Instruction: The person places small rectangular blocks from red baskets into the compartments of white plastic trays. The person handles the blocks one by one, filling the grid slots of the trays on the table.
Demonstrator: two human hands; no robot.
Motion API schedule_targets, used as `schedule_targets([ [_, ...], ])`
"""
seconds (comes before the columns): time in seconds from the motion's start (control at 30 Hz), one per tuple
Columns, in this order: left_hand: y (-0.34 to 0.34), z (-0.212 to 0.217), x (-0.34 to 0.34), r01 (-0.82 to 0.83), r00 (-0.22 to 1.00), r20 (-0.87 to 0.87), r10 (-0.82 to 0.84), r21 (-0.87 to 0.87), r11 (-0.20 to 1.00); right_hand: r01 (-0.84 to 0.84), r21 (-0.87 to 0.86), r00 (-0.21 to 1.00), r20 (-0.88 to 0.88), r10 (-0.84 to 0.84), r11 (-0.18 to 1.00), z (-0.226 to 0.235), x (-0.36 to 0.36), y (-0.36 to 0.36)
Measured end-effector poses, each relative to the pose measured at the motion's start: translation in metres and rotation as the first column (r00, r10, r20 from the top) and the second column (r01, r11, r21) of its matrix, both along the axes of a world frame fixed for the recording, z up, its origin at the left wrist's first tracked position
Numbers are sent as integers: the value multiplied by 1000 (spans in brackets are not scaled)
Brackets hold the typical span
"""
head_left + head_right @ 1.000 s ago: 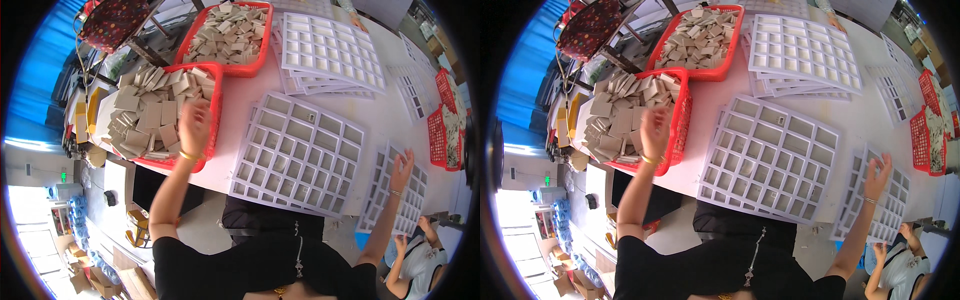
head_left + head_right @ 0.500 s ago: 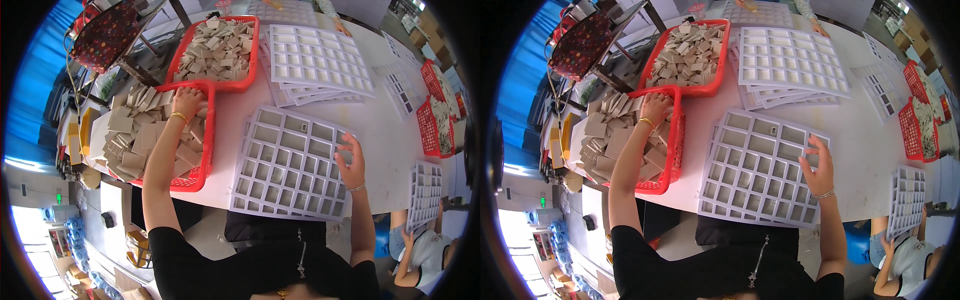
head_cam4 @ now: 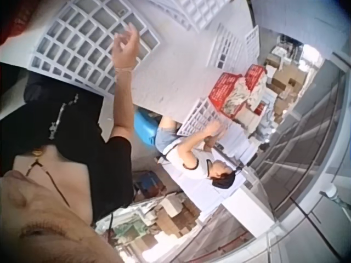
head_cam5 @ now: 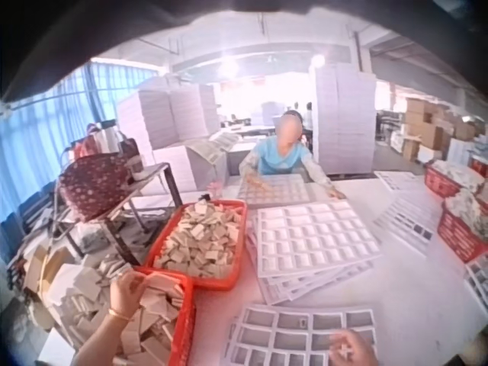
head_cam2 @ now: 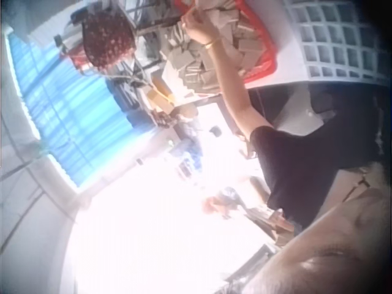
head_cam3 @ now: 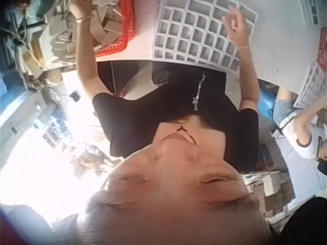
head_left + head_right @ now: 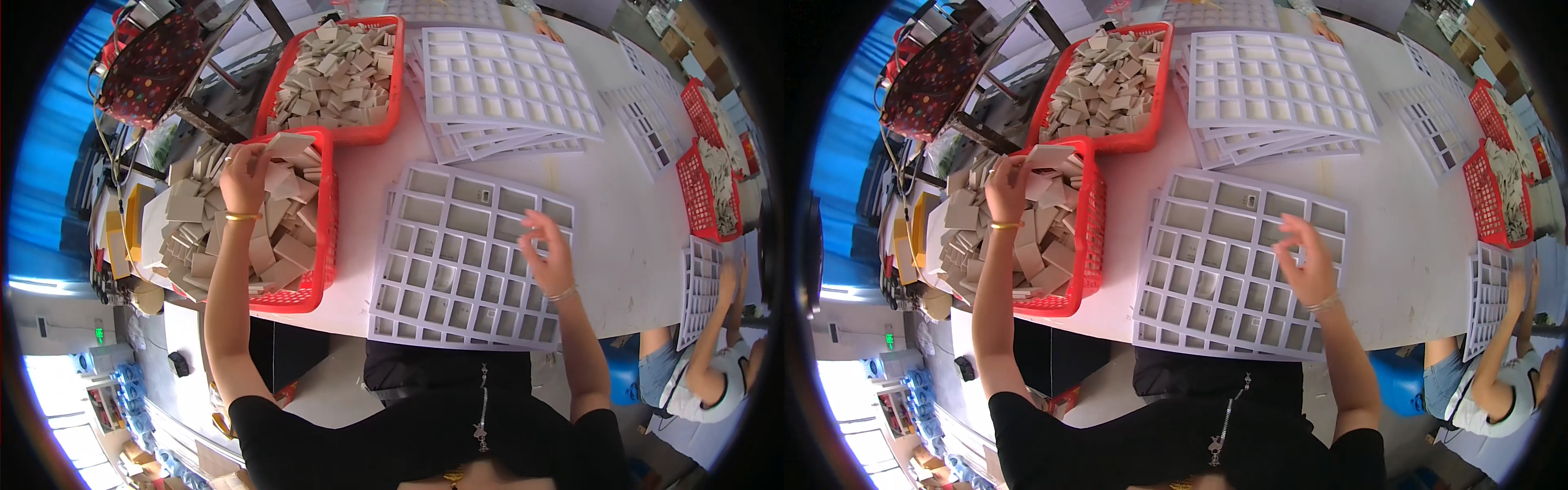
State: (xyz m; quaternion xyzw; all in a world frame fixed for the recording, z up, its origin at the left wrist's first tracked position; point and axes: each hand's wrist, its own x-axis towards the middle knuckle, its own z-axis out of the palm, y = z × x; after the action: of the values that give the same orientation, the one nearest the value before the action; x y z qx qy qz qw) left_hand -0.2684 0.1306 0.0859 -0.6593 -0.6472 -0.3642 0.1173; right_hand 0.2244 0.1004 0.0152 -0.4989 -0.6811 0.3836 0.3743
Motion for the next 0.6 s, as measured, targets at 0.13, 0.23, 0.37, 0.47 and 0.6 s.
schedule_targets([
  [0.13, -28, 34, 90, 240, 970, 35, -239, -52, 969, -130, 290, 989, -25, 143, 948, 26, -63, -1],
  [0.23, -39, 26, 159, 478, 878, 93, -470, -132, 868, -166, 441, 980, -29, 199, 882, 50, -91, 2],
  [0.37, -30, 8, 211, 632, 763, 277, -584, -133, 763, -204, 545, 979, 106, 175, 813, 57, -86, 16],
  [0.47, -3, -19, 232, 605, 754, 424, -502, -150, 782, 13, 391, 1000, 1, -14, 920, 33, -46, 31],
  [0.6, 26, -139, 235, 552, 646, 701, -303, -155, 819, 265, 70, 931, -277, -237, 962, -11, 13, 47],
])
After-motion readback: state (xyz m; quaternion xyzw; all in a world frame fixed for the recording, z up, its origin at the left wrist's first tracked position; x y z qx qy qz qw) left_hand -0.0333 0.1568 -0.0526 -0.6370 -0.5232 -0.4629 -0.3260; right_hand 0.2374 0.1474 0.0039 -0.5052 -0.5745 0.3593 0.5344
